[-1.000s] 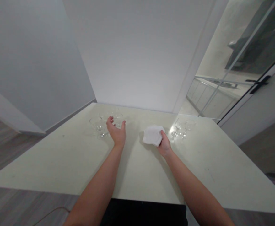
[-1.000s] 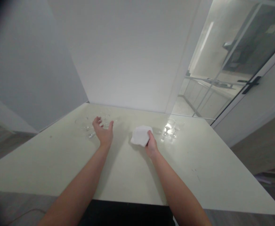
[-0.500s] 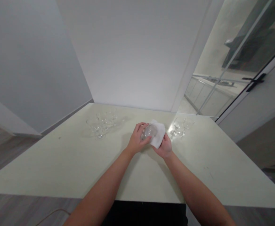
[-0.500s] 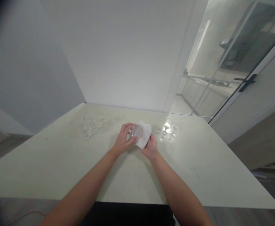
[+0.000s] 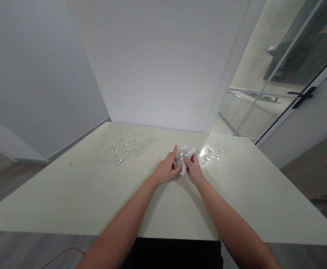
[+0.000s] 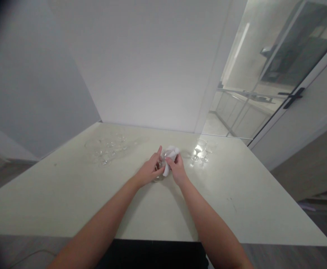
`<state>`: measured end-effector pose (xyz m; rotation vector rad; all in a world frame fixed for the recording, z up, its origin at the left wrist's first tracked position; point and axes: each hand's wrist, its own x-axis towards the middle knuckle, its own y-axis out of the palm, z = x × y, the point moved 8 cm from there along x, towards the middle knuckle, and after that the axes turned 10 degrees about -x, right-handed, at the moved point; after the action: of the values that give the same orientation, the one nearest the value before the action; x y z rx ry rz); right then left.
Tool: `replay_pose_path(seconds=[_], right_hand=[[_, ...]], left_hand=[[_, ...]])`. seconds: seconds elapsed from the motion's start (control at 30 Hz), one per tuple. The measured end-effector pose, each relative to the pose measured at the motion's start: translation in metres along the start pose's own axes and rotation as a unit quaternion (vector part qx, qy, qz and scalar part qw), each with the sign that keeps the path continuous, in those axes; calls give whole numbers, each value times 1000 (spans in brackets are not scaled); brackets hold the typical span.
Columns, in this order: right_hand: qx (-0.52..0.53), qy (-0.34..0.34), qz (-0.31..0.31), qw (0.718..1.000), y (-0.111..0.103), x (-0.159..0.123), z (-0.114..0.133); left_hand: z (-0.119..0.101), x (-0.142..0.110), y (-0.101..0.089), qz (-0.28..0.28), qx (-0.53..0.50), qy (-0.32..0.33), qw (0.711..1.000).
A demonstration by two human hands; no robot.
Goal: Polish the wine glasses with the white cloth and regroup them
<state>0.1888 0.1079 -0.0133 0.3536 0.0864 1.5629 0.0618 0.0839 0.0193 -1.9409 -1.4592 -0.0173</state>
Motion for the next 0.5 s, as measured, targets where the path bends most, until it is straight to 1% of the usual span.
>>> replay_pose_path(seconds=[0.03, 0.1, 0.17, 0.23, 0.33, 0.4, 0.5], right_hand=[[10, -3, -28, 1000, -4, 1, 0], [38, -7, -80, 996, -11, 1, 1], [60, -14, -114, 992, -16, 1, 5], [63, -26, -125, 990, -17, 1, 10], [45, -39, -116, 991, -17, 1, 14], [32, -42, -111, 992, -17, 2, 14], [3, -58, -114, 992, -21, 3, 15]], left_hand=[[0, 0, 0, -2, -3, -7, 1000], [2, 0, -3, -24, -6, -26, 999], [3, 0, -7, -46, 10, -32, 998], [1, 1, -5, -37, 24, -18, 999], [-2, 1, 3, 1, 5, 2, 1000], [-3, 1, 6, 13, -17, -2, 1000], [-4, 1, 4, 16, -26, -10, 999]])
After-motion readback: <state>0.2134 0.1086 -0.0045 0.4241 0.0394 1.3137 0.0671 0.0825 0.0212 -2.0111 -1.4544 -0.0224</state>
